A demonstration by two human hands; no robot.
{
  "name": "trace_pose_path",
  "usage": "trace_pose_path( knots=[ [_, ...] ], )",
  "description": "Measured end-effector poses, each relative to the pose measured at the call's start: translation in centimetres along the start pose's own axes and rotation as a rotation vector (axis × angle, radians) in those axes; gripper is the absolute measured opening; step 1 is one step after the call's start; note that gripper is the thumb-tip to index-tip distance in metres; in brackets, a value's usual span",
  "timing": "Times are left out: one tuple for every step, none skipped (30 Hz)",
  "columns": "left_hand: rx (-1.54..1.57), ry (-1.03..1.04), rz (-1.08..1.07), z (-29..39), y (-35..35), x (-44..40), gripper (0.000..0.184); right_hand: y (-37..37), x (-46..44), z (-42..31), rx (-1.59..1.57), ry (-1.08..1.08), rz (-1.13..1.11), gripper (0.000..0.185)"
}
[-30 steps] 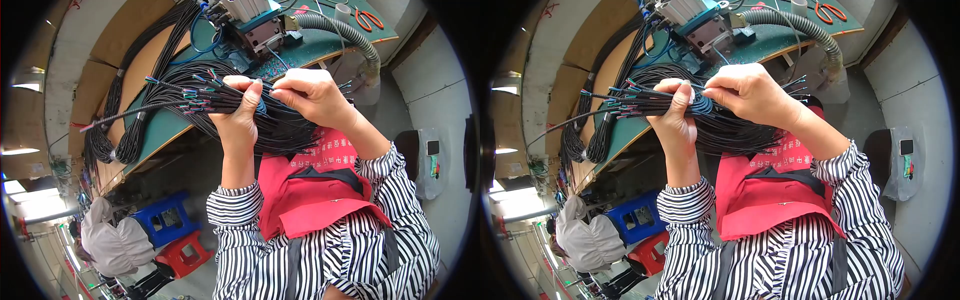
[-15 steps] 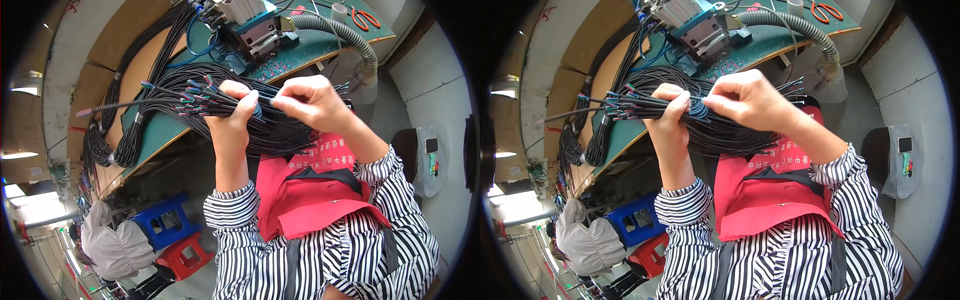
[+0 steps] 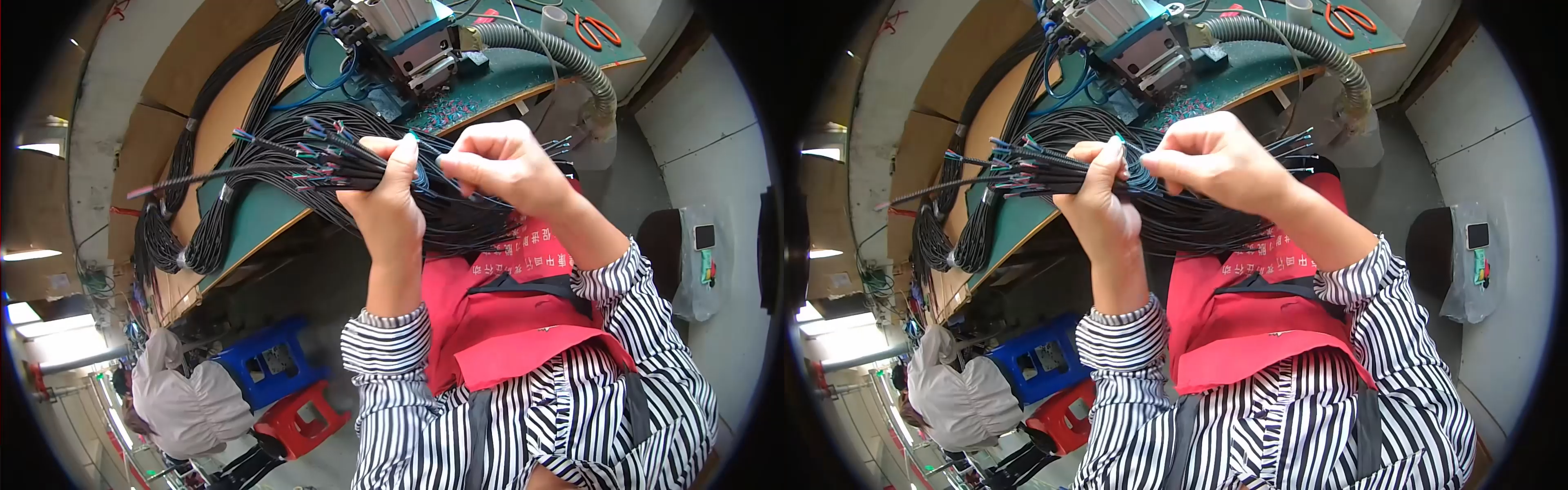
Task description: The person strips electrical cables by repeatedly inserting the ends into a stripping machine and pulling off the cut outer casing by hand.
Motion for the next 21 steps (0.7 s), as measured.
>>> trace_pose_path(
  knots=[
    [0.001, -0.001, -0.004, -0.3, 0.5, 0.2, 0.011, 0.6, 0.1, -0.1, -0.105, 0.097, -0.044, 0.019],
    [0.012, -0.049, 0.034, -0.8, 0.8, 0.5, 0.011, 1.6, 0.2, -0.1, -0.239, 0.098, -0.054, 0.020],
    [0.024, -0.098, 0.074, -1.1, 1.1, 0.6, 0.011, 1.6, 0.2, 0.1, -0.234, 0.097, -0.050, 0.020],
    [0.020, -0.209, 0.129, -1.0, 1.2, 0.9, 0.008, 1.5, 0.1, 0.4, -0.246, 0.118, -0.001, 0.019],
    [0.022, -0.207, 0.129, -1.1, 1.1, 0.6, 0.008, 1.3, 0.0, 0.5, -0.261, 0.138, 0.046, 0.019],
    [0.053, -0.114, 0.145, -0.9, 1.0, 0.3, 0.006, 0.7, -0.2, 0.8, -0.243, 0.157, 0.076, 0.019],
    [0.080, -0.024, 0.160, -0.7, 0.6, 0.1, 0.006, 0.2, -0.6, 1.4, -0.250, 0.193, 0.098, 0.018],
    [0.107, -0.021, 0.111, -0.5, 0.3, 0.0, 0.008, -0.2, -1.1, 2.1, -0.258, 0.228, 0.124, 0.018],
    [0.106, -0.024, 0.105, -0.7, 0.1, 0.1, 0.008, -0.5, -1.7, 2.8, -0.275, 0.248, 0.139, 0.018],
    [0.092, -0.008, 0.097, -0.8, 0.1, 0.1, 0.008, -0.8, -2.3, 3.5, -0.287, 0.266, 0.154, 0.018],
    [0.079, 0.009, 0.090, -1.0, 0.1, 0.1, 0.009, -1.2, -3.0, 4.2, -0.283, 0.262, 0.160, 0.018],
    [0.065, 0.026, 0.085, -1.0, 0.1, 0.1, 0.010, -1.6, -3.7, 4.9, -0.294, 0.268, 0.166, 0.018],
    [0.114, -0.008, 0.050, -1.0, 0.1, 0.3, 0.016, -1.8, -4.3, 5.3, -0.307, 0.274, 0.169, 0.018],
    [0.115, -0.006, 0.049, -0.9, 0.1, 0.3, 0.016, -2.0, -4.8, 5.5, -0.321, 0.281, 0.171, 0.018],
    [0.160, -0.006, 0.020, -0.8, 0.1, 0.3, 0.016, -2.3, -5.2, 5.6, -0.303, 0.289, 0.178, 0.016],
    [0.205, -0.006, -0.009, -0.7, 0.2, 0.3, 0.017, -2.4, -5.7, 5.8, -0.305, 0.288, 0.177, 0.016],
    [0.249, -0.006, -0.037, -0.7, 0.2, 0.2, 0.018, -2.5, -6.3, 6.3, -0.316, 0.285, 0.186, 0.016],
    [0.248, -0.006, -0.038, -0.7, 0.2, 0.2, 0.018, -2.6, -6.9, 6.7, -0.326, 0.283, 0.196, 0.015],
    [0.229, 0.014, -0.043, -0.7, 0.2, 0.2, 0.017, -2.8, -7.4, 7.0, -0.335, 0.280, 0.206, 0.014],
    [0.210, 0.034, -0.049, -0.8, 0.3, 0.1, 0.017, -3.1, -7.7, 7.1, -0.326, 0.277, 0.139, 0.013],
    [0.189, 0.055, -0.053, -0.7, 0.2, 0.1, 0.017, -3.1, -8.2, 7.2, -0.328, 0.276, 0.137, 0.013]
  ],
)
Point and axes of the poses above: each hand's wrist, its own x-axis away from the middle knuckle, its own y-axis out of the palm, z = x × y, the point moved 4 cm from there along -x, towards the middle knuckle, and after that the axes turned 12 degrees about x, right-handed, at the moved point
